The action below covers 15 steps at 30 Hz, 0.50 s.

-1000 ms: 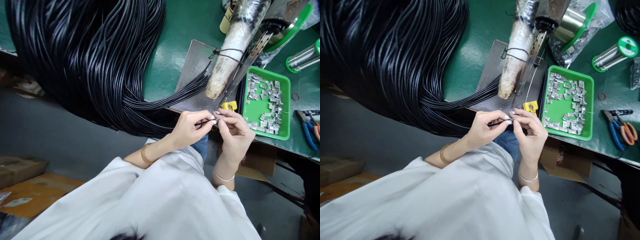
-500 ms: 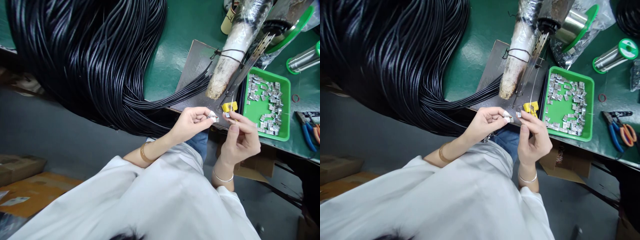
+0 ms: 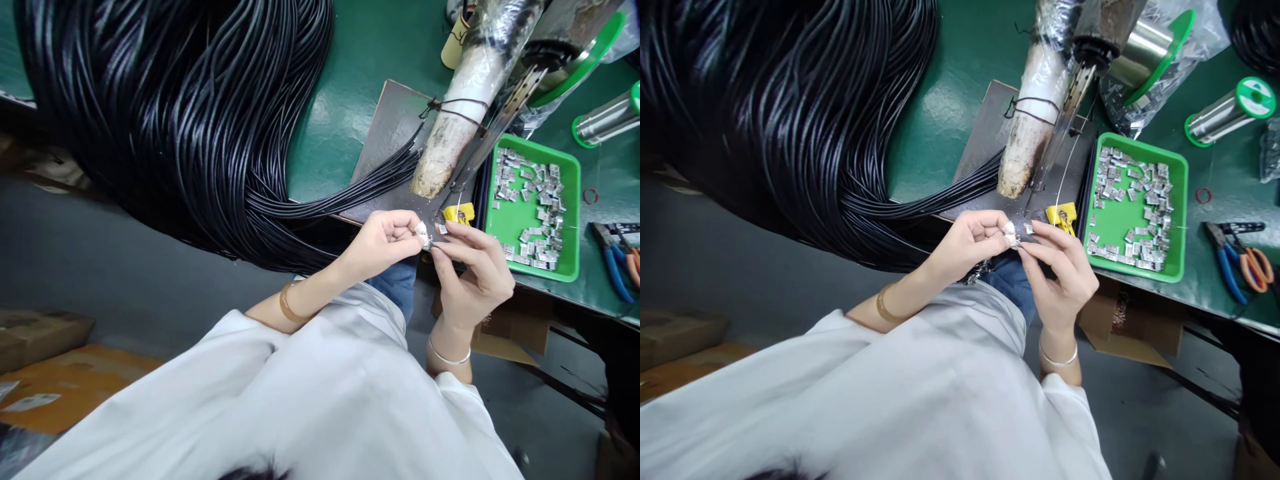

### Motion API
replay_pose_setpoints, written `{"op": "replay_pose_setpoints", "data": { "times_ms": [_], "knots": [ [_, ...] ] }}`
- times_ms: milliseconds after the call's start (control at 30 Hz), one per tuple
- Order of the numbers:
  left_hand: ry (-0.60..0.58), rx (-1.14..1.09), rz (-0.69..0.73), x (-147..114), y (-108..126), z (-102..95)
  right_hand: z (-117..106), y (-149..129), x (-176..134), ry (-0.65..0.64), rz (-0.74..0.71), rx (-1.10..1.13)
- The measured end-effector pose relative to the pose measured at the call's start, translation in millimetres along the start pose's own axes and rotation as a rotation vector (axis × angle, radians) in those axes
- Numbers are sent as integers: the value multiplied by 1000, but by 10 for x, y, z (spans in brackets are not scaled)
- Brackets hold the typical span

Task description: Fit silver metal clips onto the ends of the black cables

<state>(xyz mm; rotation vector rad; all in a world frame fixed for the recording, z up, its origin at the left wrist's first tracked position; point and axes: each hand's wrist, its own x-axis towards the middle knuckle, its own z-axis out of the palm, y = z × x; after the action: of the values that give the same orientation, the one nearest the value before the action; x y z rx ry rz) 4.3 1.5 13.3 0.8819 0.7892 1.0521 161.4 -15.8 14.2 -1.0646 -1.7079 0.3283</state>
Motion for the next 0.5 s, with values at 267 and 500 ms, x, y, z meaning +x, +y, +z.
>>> {"op": "replay_pose_setpoints", "data": {
  "times_ms": [267, 500],
  "knots": [
    [-50, 54, 6, -18, 16, 1, -24, -8, -16, -101, -23, -64],
    [11, 43, 15, -8, -9, 14, 16, 90, -86, -74, 65, -12]
  ]
}}
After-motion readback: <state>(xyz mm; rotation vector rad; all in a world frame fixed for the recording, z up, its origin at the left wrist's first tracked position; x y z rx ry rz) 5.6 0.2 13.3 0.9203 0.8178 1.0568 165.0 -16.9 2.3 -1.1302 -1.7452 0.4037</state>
